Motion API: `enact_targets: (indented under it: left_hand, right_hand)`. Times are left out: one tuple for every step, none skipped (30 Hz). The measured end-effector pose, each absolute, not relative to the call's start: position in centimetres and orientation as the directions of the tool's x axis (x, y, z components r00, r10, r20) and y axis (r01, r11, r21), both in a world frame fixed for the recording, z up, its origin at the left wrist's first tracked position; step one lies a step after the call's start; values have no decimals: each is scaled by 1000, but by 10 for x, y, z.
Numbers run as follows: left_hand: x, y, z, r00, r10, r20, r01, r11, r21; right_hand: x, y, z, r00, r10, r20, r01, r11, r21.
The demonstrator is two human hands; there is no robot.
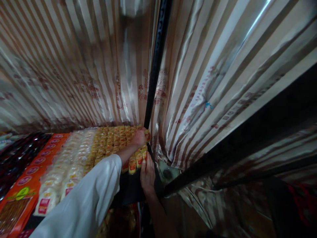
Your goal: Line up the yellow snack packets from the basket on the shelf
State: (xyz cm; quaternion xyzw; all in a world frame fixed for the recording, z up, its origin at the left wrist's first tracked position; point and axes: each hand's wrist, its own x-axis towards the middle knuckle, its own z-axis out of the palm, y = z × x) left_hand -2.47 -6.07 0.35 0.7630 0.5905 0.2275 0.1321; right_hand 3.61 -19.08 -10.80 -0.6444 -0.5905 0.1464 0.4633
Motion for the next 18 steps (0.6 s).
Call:
enact_targets:
  left_hand:
    - [-24, -59, 3, 218, 960, 178, 849, -276, 450]
    - [-23, -58, 4, 238, 957, 165, 855, -287, 432]
    - [-22, -56, 5, 260, 954, 151, 859, -300, 415]
    - [-20, -54, 6, 283, 950, 135, 863, -313, 396]
    - [-18, -53, 6, 303, 946, 119, 867, -325, 377]
    - [-15, -51, 7, 319, 942, 104, 872, -334, 358]
    - [-13, -49, 7, 331, 939, 91, 876, -342, 339]
    - [-11, -48, 6, 339, 937, 81, 881, -347, 321]
    - [-9, -47, 6, 343, 936, 72, 887, -349, 304]
    - [-7, -47, 5, 344, 937, 65, 893, -347, 287]
    - [-7, -47, 4, 341, 938, 57, 899, -344, 272]
    - [-6, -48, 3, 338, 940, 50, 905, -339, 256]
    - [-6, -49, 3, 336, 941, 44, 910, -336, 241]
    - [-6, -49, 3, 336, 941, 39, 914, -335, 226]
    - [-6, -50, 4, 338, 940, 37, 917, -338, 212]
    - [-5, -51, 4, 343, 939, 36, 918, -343, 199]
    - [-4, -51, 5, 347, 937, 36, 919, -348, 188]
    - [-3, -51, 5, 349, 936, 37, 920, -350, 179]
  right_hand:
    - [36, -191, -108, 262, 896, 358, 624, 125, -771]
    - [36, -191, -108, 264, 896, 358, 623, 125, -772]
    - [36, -191, -109, 264, 896, 358, 623, 125, -773]
    - [36, -191, -109, 264, 895, 360, 622, 127, -773]
    - [37, -191, -109, 264, 893, 364, 622, 131, -772]
    - [37, -191, -109, 264, 890, 371, 622, 136, -771]
    - [37, -192, -109, 264, 887, 379, 622, 143, -769]
    - [37, -192, -109, 264, 884, 387, 623, 150, -768]
    - [37, -192, -109, 265, 880, 393, 624, 155, -766]
    - [37, -192, -109, 267, 878, 397, 624, 156, -766]
    - [37, -193, -109, 269, 878, 397, 624, 155, -766]
    - [37, -193, -108, 272, 878, 393, 624, 150, -767]
    - [37, -193, -108, 275, 879, 390, 623, 146, -769]
    - [37, -193, -108, 277, 880, 385, 622, 141, -770]
    - [37, -193, -108, 279, 881, 383, 621, 139, -771]
    - [37, -193, -108, 280, 881, 381, 620, 137, -772]
    - [37, -193, -108, 281, 882, 379, 619, 135, -773]
    - [36, -193, -108, 281, 883, 376, 619, 133, -774]
